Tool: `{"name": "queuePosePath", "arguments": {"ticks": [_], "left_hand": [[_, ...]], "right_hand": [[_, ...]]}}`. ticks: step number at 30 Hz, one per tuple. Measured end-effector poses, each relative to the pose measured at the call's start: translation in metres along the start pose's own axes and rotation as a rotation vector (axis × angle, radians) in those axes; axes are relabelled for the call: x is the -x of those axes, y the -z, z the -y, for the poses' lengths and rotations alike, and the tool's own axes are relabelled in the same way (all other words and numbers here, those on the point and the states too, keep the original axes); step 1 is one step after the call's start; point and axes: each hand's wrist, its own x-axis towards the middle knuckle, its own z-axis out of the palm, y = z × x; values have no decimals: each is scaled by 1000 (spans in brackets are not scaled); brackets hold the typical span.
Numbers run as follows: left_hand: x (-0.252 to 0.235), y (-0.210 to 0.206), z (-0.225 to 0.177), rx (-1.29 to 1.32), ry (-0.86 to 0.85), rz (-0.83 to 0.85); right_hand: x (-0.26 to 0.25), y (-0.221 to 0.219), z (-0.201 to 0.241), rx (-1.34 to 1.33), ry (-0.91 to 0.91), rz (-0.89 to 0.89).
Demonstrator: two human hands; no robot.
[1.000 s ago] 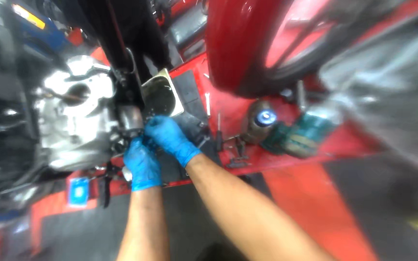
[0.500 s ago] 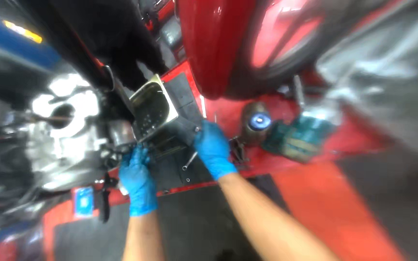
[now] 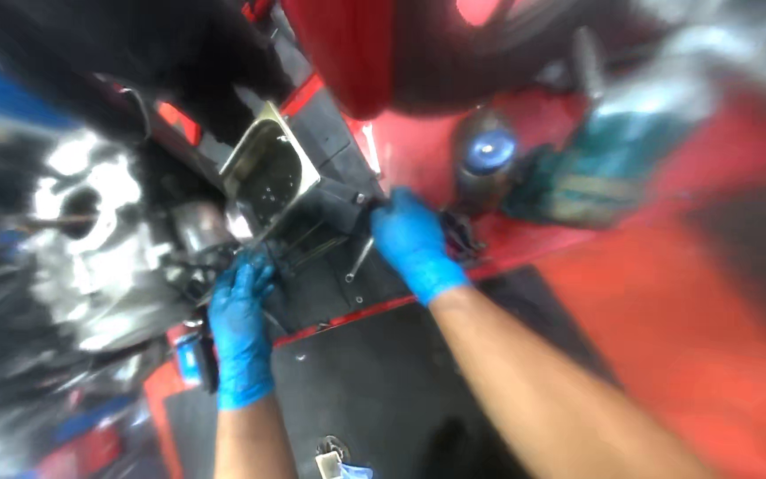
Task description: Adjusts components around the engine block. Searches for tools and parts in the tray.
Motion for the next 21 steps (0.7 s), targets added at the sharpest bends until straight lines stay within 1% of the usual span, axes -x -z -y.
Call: {"name": "queuePosePath", "arguments": {"ticks": [1, 2, 4, 5, 6, 7, 9, 13, 15, 18, 19, 21], "left_hand": [[1, 3, -3, -39, 20, 48], [1, 6, -6, -75, 31, 98], [1, 10, -14, -142, 16, 182], [0, 13, -18, -166, -6, 210], [0, 14, -21, -183, -35, 222], [-1, 15, -23, -191, -58, 226], [-3, 17, -27, -211, -78, 217], [-4, 19, -31, -298, -86, 199], [-5, 19, -30, -307, -80, 191], [-7, 22, -30, -276, -79, 219], [-7, 23, -31, -272, -78, 222], [-8, 23, -32, -272, -82, 214]], "right_hand": [[25, 1, 6, -157, 37, 61], [52, -1, 10, -343, 79, 159], [100, -12, 23, -691, 160, 430], [119, -19, 30, -789, 194, 550], [133, -25, 36, -837, 226, 625], [142, -30, 42, -841, 240, 662], [147, -35, 49, -810, 226, 682], [148, -36, 51, -788, 203, 658], [152, -38, 52, -721, 206, 610], [156, -45, 52, -655, 291, 499], [155, -45, 51, -701, 279, 524], [154, -44, 52, -838, 188, 634]]}}
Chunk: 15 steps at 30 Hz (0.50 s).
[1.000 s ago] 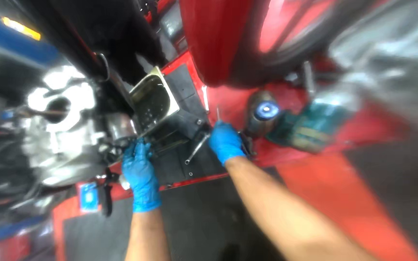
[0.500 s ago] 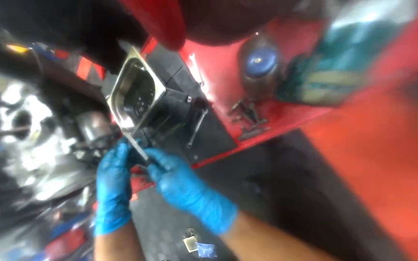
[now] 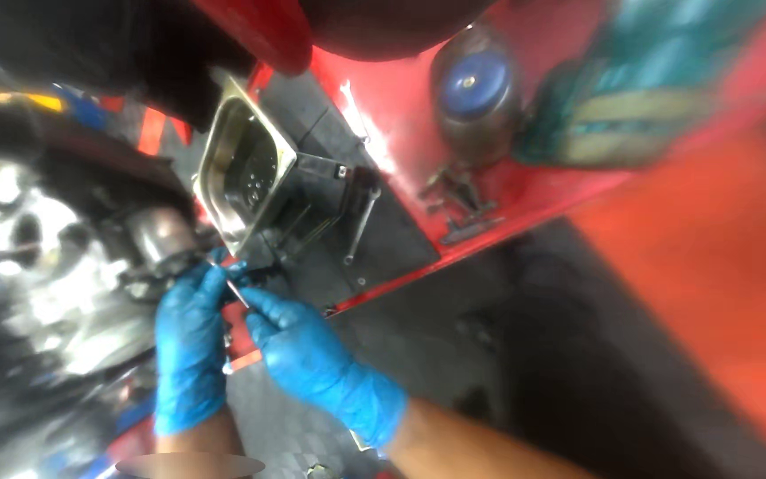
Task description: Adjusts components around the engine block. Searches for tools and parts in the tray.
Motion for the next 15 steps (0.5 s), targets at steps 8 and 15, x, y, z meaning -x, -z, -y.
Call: {"name": "queuePosePath", "arguments": {"ticks": [8, 15], "left_hand": [[-1, 2, -9, -14, 33, 38], [-7, -8, 1, -67, 100, 87]], "right_hand": [[3, -5, 20, -737, -334, 136], [-2, -4, 18, -828, -399, 65]]}}
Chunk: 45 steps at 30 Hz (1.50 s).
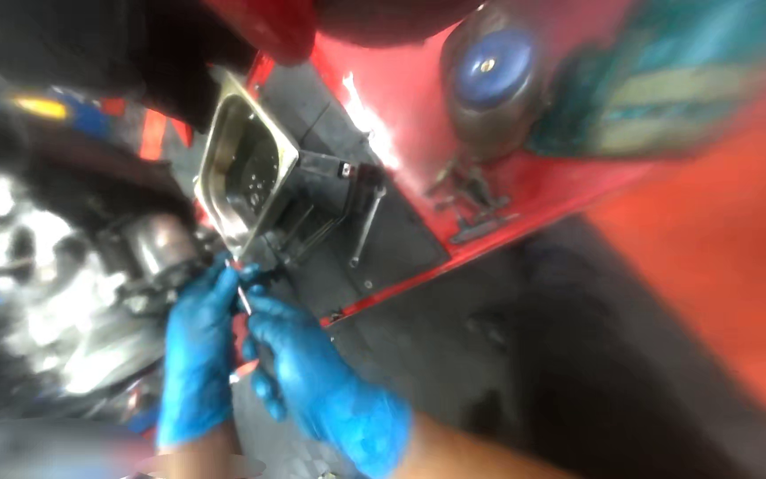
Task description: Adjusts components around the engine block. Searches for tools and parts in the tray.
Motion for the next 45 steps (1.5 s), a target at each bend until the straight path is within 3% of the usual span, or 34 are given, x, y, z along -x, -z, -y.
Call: {"name": "queuePosePath", "arguments": {"ticks": [5, 10, 18, 24, 34, 41, 45], "left_hand": [[13, 2, -2, 133, -65, -21], [11, 10, -3, 94, -64, -77], [9, 9, -8, 67, -42, -80], [5, 9, -8, 81, -26, -81], [4, -14, 9, 126, -96, -220], [-9, -29, 10, 142, -116, -342], [-13, -42, 18, 84, -182, -435]], "right_hand": [[5, 13, 5, 59, -13, 129], [-1, 6, 3, 25, -51, 158], [4, -5, -1, -89, -89, 82], [4, -10, -7, -84, -3, 25], [-19, 29, -17, 43, 89, 54], [-41, 52, -29, -98, 71, 205], [-63, 73, -21, 92, 189, 200]]}}
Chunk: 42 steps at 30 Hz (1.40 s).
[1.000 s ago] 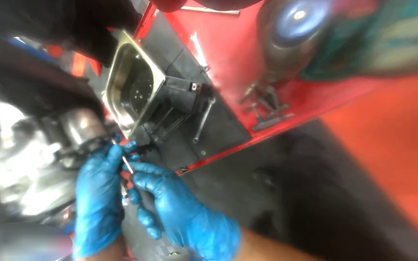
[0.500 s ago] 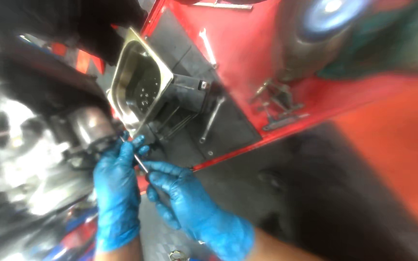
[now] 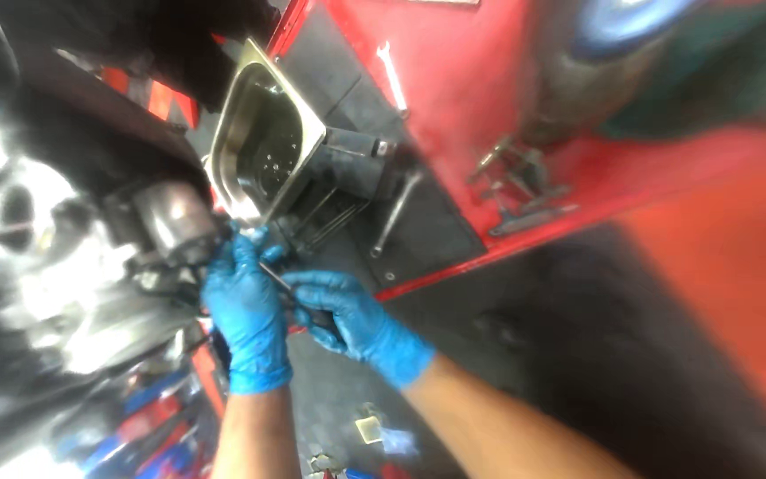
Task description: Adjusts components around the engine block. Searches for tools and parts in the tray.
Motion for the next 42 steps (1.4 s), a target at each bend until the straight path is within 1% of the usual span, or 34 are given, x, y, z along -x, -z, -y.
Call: {"name": "queuePosePath", "arguments": {"ticks": [2, 4, 6, 7, 9, 10, 11, 13, 15, 17, 18, 19, 21, 26, 30, 33, 39, 42], "left_hand": [[-2, -10, 6, -31, -49, -72], [-9, -20, 11, -40, -55, -108], [-22, -36, 18, -12, -46, -52], [-27, -45, 19, 14, -68, -36], [-31, -65, 8, 60, -129, -12], [-32, -72, 1, 113, -152, 13], [-29, -73, -3, 177, -139, 30], [-16, -59, -4, 316, -44, 68], [-5, -39, -3, 415, 37, 144], [5, -15, 1, 412, 87, 201], [8, -4, 3, 365, 107, 202], [8, 5, 3, 302, 109, 216], [3, 16, 1, 195, 93, 254], [-2, 26, -8, 134, 86, 297], [-2, 28, -13, 119, 84, 292], [-4, 30, -16, 66, 115, 298], [-7, 31, -22, 34, 157, 315], [-7, 30, -22, 66, 190, 326]], "right_hand": [[-11, 9, 4, 99, 34, -3], [-23, 13, 8, 191, 74, -26], [-40, 12, 12, 217, 144, -113], [-49, 9, 18, 220, 185, -156], [-67, 6, 48, 274, 291, -172], [-73, 5, 68, 354, 335, -166], [-71, 4, 81, 465, 352, -154], [-51, 2, 88, 699, 310, -83], [-23, -3, 85, 805, 192, -37], [2, -11, 65, 727, 47, -47], [11, -16, 54, 679, -5, -59], [16, -20, 45, 636, -19, -69], [20, -26, 34, 575, 23, -84], [22, -32, 25, 518, 79, -98], [24, -34, 18, 564, 112, -117], [23, -38, 15, 632, 149, -166], [23, -50, 21, 582, 94, -180], [23, -53, 21, 700, 100, -231]]}}
